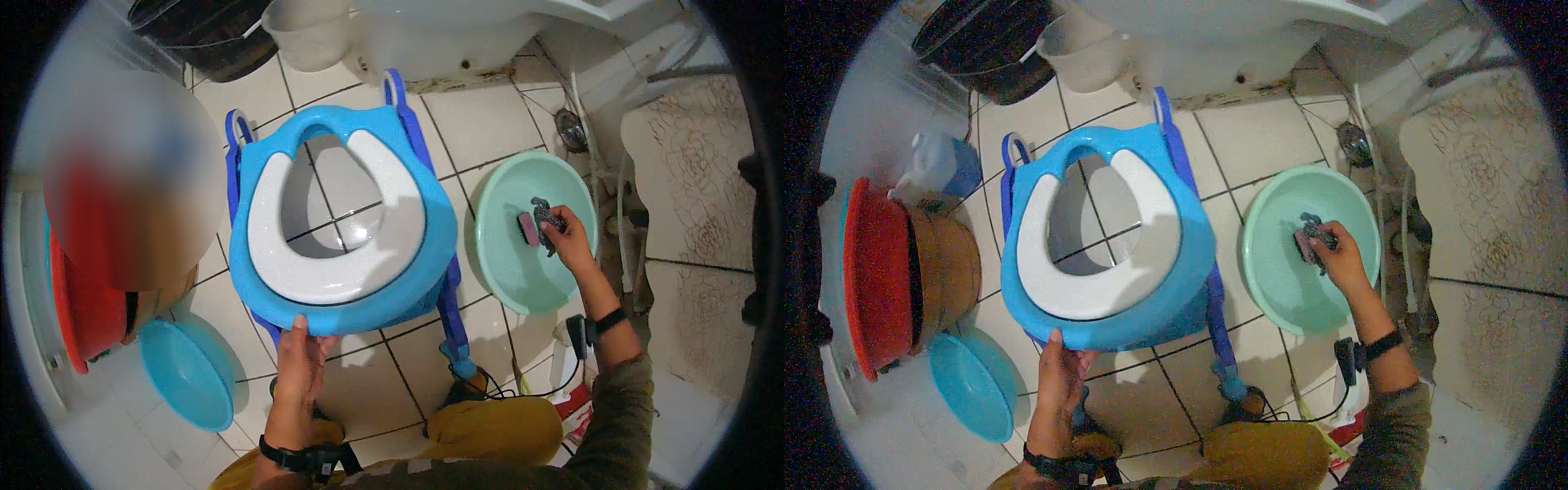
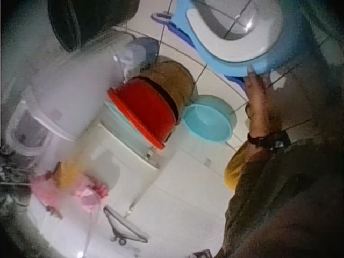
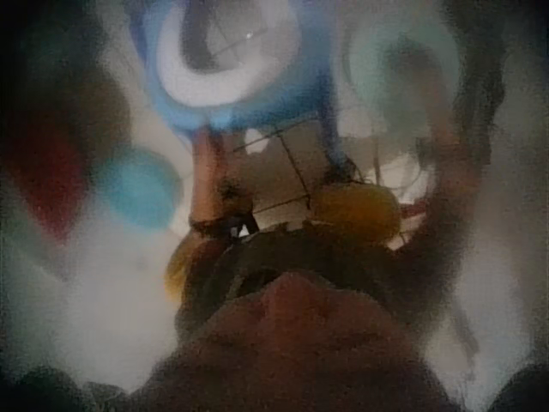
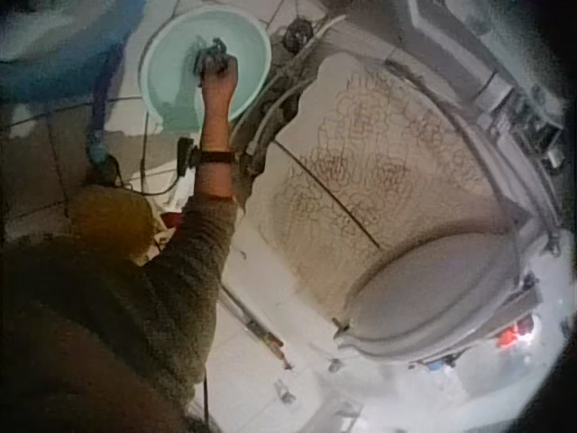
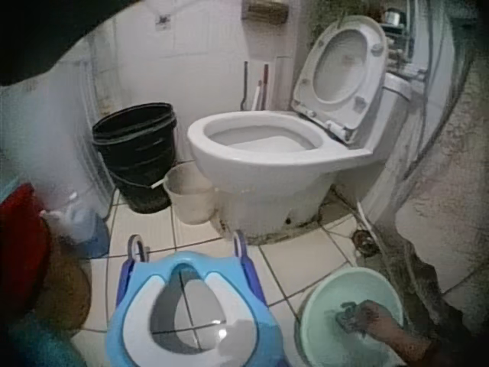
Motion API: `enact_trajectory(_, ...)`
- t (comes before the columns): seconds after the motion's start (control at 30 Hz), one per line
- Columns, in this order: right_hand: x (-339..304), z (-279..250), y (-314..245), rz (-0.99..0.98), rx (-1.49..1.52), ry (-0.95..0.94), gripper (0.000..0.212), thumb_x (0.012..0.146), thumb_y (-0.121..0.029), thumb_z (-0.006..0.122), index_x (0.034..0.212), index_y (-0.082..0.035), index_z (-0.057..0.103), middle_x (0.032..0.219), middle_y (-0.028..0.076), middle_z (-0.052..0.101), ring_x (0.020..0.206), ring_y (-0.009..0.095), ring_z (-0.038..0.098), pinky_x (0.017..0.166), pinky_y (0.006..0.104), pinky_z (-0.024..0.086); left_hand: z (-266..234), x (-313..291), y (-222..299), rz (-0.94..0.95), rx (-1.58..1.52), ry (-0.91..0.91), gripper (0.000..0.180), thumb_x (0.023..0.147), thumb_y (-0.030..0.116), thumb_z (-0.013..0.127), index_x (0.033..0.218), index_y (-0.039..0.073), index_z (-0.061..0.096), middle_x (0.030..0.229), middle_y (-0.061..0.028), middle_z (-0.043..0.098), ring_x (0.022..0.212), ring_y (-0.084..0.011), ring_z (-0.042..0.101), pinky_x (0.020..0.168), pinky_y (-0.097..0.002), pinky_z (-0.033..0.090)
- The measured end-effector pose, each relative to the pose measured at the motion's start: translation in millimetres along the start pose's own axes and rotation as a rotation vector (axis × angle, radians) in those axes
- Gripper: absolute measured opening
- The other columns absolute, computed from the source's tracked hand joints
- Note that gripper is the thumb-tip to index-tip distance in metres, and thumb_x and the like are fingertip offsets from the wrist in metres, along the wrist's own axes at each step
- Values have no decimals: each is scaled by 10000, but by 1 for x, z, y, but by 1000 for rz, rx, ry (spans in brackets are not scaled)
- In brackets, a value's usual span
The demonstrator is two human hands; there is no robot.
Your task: The person rinses a blue and white child's potty with a handheld shower head, then scrubs the seat and rim with a steel wool pad. The person repeatedly dips the pad into a basin of water and scrubs different parts of the potty.
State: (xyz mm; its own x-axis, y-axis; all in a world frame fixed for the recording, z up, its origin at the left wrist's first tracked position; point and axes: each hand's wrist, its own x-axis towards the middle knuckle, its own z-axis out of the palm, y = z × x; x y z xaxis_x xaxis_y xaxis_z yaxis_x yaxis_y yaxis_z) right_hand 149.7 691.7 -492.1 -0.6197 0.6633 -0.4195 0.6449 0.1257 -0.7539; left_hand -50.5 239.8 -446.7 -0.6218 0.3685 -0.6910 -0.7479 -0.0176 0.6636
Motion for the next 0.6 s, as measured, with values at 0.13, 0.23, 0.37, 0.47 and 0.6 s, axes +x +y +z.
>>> enact_trajectory(0.13,6,3,89,5,-317,-36,413,783,-140,741,1149,-32,582,1140,176,591,1012,301,609,870,380,501,7,-2,1,61,-16,4,587,992,454,491,1363,13,381,1268,-142,558,1082,-249,620,961,-393,522)
enact_trajectory(0.23,2,31,112,-254,-616,-384,536,736,-152,759,1227,-58,566,1232,229,545,1124,420,554,966,434,468,12,-4,2,63,2,18,594,992,458,491,1366,11,379,1277,-145,555,1095,-257,616,966,-394,521)
enact_trajectory(0.37,26,51,105,-98,-1019,-407,470,819,-200,690,1232,-62,514,1223,216,554,1009,416,620,870,472,514,12,-4,2,52,-34,51,628,955,462,573,1339,-6,404,1233,-122,577,1063,-232,612,951,-387,507)
enact_trajectory(0.47,45,60,102,103,-1114,-189,464,859,-204,631,1257,-85,425,1179,255,562,984,427,632,837,496,521,10,-2,-5,124,-25,33,581,978,466,520,1327,13,417,1242,-131,578,1083,-254,613,931,-398,526)
enact_trajectory(0.6,34,67,97,-92,-886,-330,428,805,-161,665,1177,-84,469,1092,251,619,949,438,635,838,467,522,8,2,-15,112,-26,117,604,959,484,550,1321,23,407,1242,-122,566,1096,-260,595,935,-462,495)
